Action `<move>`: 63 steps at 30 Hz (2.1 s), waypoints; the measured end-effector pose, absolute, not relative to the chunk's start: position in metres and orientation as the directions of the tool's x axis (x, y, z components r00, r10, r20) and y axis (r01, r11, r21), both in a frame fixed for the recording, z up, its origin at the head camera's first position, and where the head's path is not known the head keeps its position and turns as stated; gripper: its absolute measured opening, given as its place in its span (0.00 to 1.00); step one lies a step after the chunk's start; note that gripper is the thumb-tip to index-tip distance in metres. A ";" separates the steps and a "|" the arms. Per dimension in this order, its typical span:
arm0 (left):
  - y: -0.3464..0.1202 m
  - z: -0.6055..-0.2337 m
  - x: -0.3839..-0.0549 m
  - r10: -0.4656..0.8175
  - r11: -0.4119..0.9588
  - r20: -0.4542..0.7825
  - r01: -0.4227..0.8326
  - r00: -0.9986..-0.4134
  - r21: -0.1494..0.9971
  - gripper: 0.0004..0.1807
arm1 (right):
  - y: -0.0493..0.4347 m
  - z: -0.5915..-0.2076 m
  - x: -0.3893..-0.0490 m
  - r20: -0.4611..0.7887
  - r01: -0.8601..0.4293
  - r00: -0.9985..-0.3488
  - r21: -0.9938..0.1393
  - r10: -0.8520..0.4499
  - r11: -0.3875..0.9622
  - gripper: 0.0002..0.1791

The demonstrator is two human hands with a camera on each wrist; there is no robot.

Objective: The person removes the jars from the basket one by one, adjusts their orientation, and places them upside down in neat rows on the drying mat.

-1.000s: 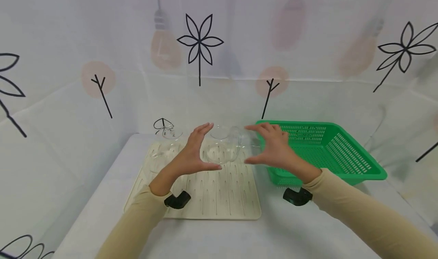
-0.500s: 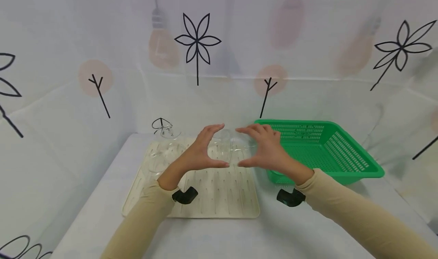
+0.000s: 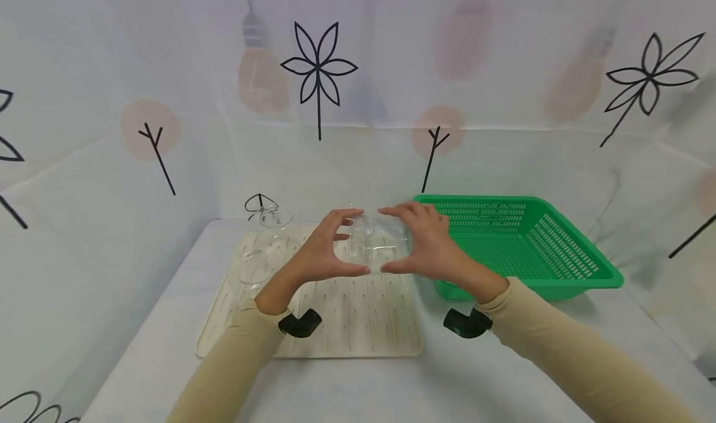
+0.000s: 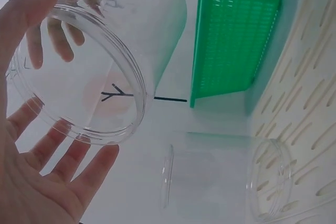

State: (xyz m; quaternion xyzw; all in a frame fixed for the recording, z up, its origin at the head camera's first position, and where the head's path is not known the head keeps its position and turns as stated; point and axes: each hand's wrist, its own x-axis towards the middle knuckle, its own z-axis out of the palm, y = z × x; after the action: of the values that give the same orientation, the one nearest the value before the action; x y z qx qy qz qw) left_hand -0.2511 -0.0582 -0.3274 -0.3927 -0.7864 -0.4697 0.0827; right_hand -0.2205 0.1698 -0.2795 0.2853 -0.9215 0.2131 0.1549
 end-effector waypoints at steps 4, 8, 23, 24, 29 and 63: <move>-0.059 -0.329 -0.250 0.521 0.266 0.491 0.680 -0.698 0.684 0.48 | 0.173 -0.279 -0.221 0.386 -0.548 -0.828 -0.408 -0.406 0.730 0.49; -0.060 -0.329 -0.248 0.504 0.270 0.486 0.665 -0.714 0.697 0.48 | 0.178 -0.282 -0.221 0.387 -0.501 -0.860 -0.517 -0.332 0.694 0.50; -0.069 -0.332 -0.243 0.463 0.229 0.517 0.661 -0.720 0.715 0.50 | 0.190 -0.312 -0.218 0.361 -0.406 -0.914 -0.776 -0.187 0.483 0.51; -0.070 -0.332 -0.243 0.461 0.225 0.516 0.658 -0.722 0.719 0.50 | 0.190 -0.314 -0.218 0.363 -0.401 -0.915 -0.786 -0.175 0.470 0.51; -0.069 -0.328 -0.237 0.451 0.223 0.510 0.646 -0.733 0.731 0.50 | 0.188 -0.328 -0.217 0.303 -0.326 -0.945 -0.866 -0.120 0.380 0.49; -0.074 -0.346 -0.236 0.460 0.378 0.282 0.473 -0.842 0.796 0.46 | 0.174 -0.337 -0.214 0.382 -0.395 -0.907 -0.917 -0.177 0.049 0.35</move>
State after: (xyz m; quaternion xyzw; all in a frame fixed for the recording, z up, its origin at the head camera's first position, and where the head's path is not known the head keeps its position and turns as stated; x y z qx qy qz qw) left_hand -0.2360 -0.0738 -0.3464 -0.2810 -0.8300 -0.4818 0.0066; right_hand -0.2140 0.1739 -0.3370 0.1990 -0.7193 0.6604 0.0825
